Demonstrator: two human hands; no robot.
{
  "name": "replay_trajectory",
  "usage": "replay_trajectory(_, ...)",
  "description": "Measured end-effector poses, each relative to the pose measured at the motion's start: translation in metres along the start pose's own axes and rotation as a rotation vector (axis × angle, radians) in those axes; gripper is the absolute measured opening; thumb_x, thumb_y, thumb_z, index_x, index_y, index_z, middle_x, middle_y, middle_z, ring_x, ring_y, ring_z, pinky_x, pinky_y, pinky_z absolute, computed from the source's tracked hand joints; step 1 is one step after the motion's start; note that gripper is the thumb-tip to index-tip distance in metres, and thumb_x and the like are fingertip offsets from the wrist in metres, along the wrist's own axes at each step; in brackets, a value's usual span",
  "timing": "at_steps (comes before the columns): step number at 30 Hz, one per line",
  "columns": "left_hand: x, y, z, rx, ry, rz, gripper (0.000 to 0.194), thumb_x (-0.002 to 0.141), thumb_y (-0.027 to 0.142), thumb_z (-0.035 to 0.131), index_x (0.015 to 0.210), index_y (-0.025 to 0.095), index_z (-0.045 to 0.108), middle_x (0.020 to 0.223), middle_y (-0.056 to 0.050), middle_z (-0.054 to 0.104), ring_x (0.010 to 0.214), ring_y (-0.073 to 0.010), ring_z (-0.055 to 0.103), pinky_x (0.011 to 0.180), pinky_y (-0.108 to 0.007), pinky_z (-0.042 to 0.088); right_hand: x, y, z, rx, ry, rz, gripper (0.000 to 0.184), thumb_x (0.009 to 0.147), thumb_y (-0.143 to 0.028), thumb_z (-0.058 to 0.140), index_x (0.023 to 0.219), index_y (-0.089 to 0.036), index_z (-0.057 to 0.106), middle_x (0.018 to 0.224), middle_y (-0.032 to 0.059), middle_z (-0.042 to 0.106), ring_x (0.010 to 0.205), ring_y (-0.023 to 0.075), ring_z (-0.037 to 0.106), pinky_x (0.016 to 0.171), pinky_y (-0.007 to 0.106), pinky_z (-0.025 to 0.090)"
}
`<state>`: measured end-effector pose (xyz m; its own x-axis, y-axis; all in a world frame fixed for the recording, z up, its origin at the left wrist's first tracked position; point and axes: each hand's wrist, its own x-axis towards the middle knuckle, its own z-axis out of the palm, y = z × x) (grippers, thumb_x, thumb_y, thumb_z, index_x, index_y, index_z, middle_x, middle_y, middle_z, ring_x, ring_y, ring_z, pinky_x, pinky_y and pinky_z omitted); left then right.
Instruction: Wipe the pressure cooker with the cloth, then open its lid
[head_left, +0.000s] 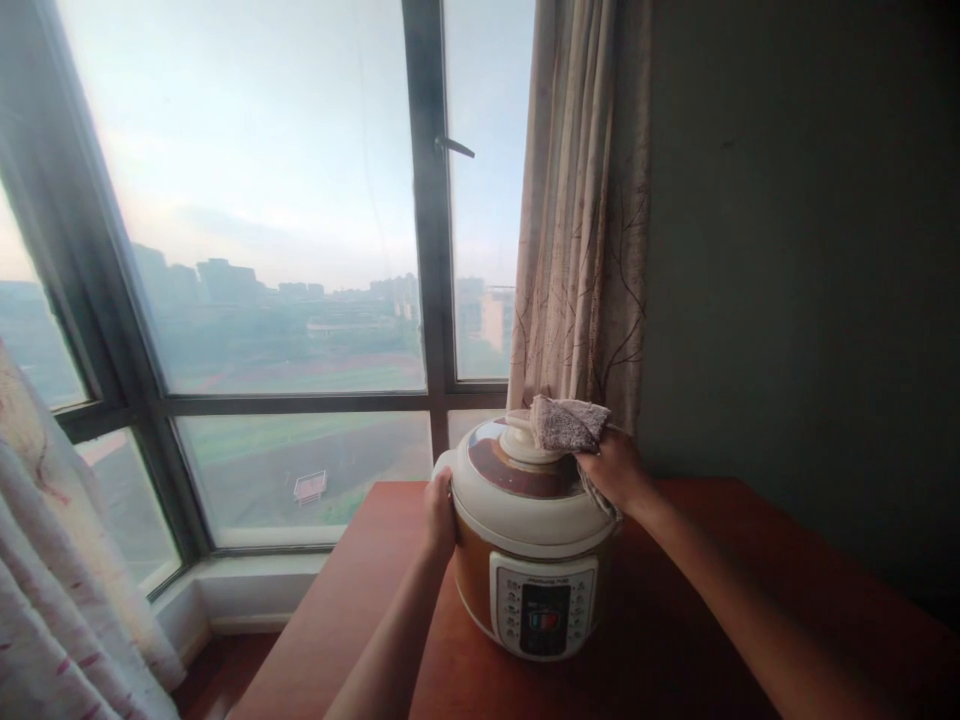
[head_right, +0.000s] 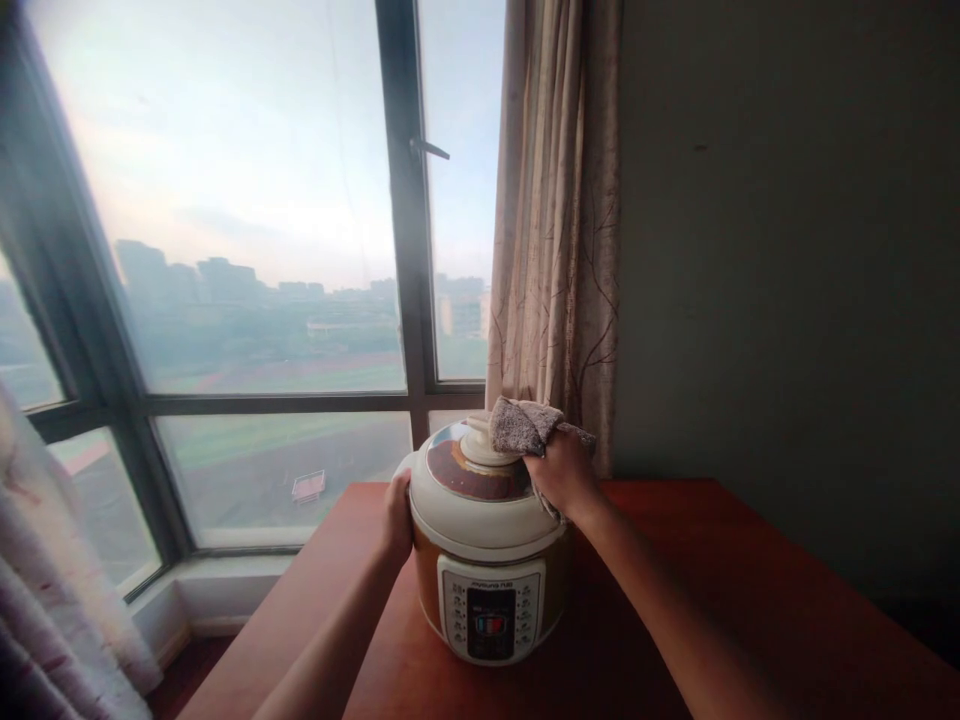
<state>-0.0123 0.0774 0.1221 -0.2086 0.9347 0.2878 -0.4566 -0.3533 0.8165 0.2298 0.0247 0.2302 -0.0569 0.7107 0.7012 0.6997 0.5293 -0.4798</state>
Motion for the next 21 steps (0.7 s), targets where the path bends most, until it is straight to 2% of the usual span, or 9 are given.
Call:
replay_trajectory(4,0.004,-0.006,-0.006,0.003,-0.015,0.023,0.035,0.076,0.051,0.066,0.075,0.016,0.066,0.068,0.0,0.063,0.067,-0.0171,0.052,0.066,-0.028,0.046,-0.052,-0.01,-0.011,-0.08,-0.012,-0.042,0.056,0.075,-0.015,0.057,0.129,-0.026,0.066,0.122,0.0086,0.072,0.122,0.0304,0.061,0.106,0.046,0.048)
replay_trajectory(7,0.008,-0.01,-0.01,0.047,-0.006,0.059,0.035,0.078,0.052,0.065,0.069,0.018,0.061,0.066,0.003,0.059,0.063,-0.0153,0.049,0.063,-0.027,0.044,-0.093,-0.023,-0.013,-0.06,-0.029,-0.108,0.073,0.074,-0.012,0.057,0.144,-0.03,0.052,0.143,0.0077,0.058,0.137,0.032,0.049,0.114,0.051,0.042)
replay_trajectory(11,0.009,-0.011,-0.012,0.07,-0.007,0.066,0.038,0.079,0.055,0.064,0.071,0.018,0.062,0.068,0.002,0.062,0.066,-0.0171,0.052,0.068,-0.029,0.047,-0.12,-0.026,-0.01,-0.032,-0.117,-0.201,0.087,0.073,-0.008,0.054,0.154,-0.034,0.034,0.158,0.0024,0.04,0.147,0.0303,0.033,0.12,0.055,0.033)
replay_trajectory(13,0.007,-0.01,-0.011,0.069,-0.028,0.052,0.04,0.079,0.057,0.063,0.077,0.017,0.064,0.074,-0.001,0.066,0.072,-0.0194,0.057,0.072,-0.031,0.049,-0.115,-0.017,-0.007,-0.039,-0.114,-0.202,0.084,0.074,-0.009,0.054,0.153,-0.032,0.037,0.158,0.0024,0.039,0.148,0.0299,0.031,0.121,0.056,0.029)
replay_trajectory(16,0.006,-0.005,-0.012,0.11,-0.02,0.056,0.041,0.081,0.053,0.062,0.099,0.016,0.067,0.097,-0.006,0.072,0.093,-0.025,0.063,0.083,-0.034,0.051,-0.083,0.008,-0.004,0.005,-0.031,-0.123,0.069,0.074,-0.012,0.054,0.142,-0.024,0.052,0.15,0.0068,0.052,0.142,0.0286,0.041,0.12,0.051,0.03)
replay_trajectory(19,0.008,0.003,-0.016,0.222,0.059,0.109,0.05,0.082,0.045,0.063,0.125,0.02,0.06,0.12,-0.009,0.069,0.116,-0.0281,0.06,0.097,-0.039,0.047,-0.033,0.034,-0.001,0.033,0.004,0.117,0.053,0.075,-0.011,0.051,0.127,-0.019,0.065,0.137,0.0105,0.063,0.133,0.0279,0.051,0.117,0.045,0.034)
replay_trajectory(21,0.012,0.01,-0.019,0.323,0.049,0.176,0.05,0.081,0.04,0.063,0.128,0.021,0.061,0.129,-0.009,0.067,0.126,-0.0292,0.055,0.107,-0.042,0.04,0.001,0.047,0.001,0.055,-0.032,0.272,0.04,0.08,-0.012,0.054,0.116,-0.017,0.069,0.128,0.0125,0.067,0.126,0.0302,0.057,0.111,0.044,0.04)
